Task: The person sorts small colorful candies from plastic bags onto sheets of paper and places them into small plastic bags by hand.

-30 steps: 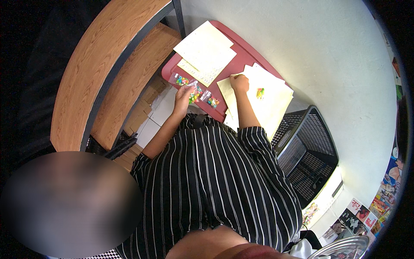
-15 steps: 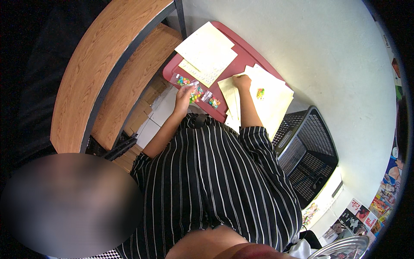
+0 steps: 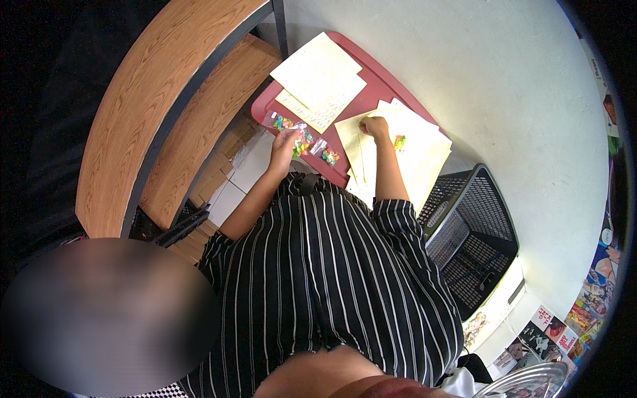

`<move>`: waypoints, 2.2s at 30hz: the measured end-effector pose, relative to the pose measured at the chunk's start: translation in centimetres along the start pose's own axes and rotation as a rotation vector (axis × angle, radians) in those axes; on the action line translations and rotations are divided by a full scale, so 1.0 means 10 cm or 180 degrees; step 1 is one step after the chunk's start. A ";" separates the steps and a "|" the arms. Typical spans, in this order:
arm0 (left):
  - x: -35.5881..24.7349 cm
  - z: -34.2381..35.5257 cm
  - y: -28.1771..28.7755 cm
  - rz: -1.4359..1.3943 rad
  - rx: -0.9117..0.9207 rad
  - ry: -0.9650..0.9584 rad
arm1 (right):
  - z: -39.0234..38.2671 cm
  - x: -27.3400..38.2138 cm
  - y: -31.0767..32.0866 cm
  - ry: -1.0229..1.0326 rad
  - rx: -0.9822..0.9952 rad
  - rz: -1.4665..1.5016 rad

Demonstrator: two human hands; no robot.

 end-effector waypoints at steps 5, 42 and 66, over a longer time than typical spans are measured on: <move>-0.03 0.00 -0.02 0.0091 -0.0050 -0.0039 | -0.06 -0.01 0.00 -0.0043 0.0231 0.0543; -1.27 -0.61 -1.06 -0.0393 0.0850 -0.0370 | -2.34 2.04 0.56 0.2973 0.0866 0.2443; -1.25 -0.60 -1.09 0.0469 0.1040 -0.0849 | -2.52 2.19 0.62 0.3413 -0.0697 0.0019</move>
Point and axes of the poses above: each hand's wrist, its own z-axis towards the middle knuckle, its own y-axis out of the back of the hand, x = y × z, the point moved 5 cm from there along z, towards the middle knuckle, and after that the axes turned 4 degrees about x, right-handed, at the moved point
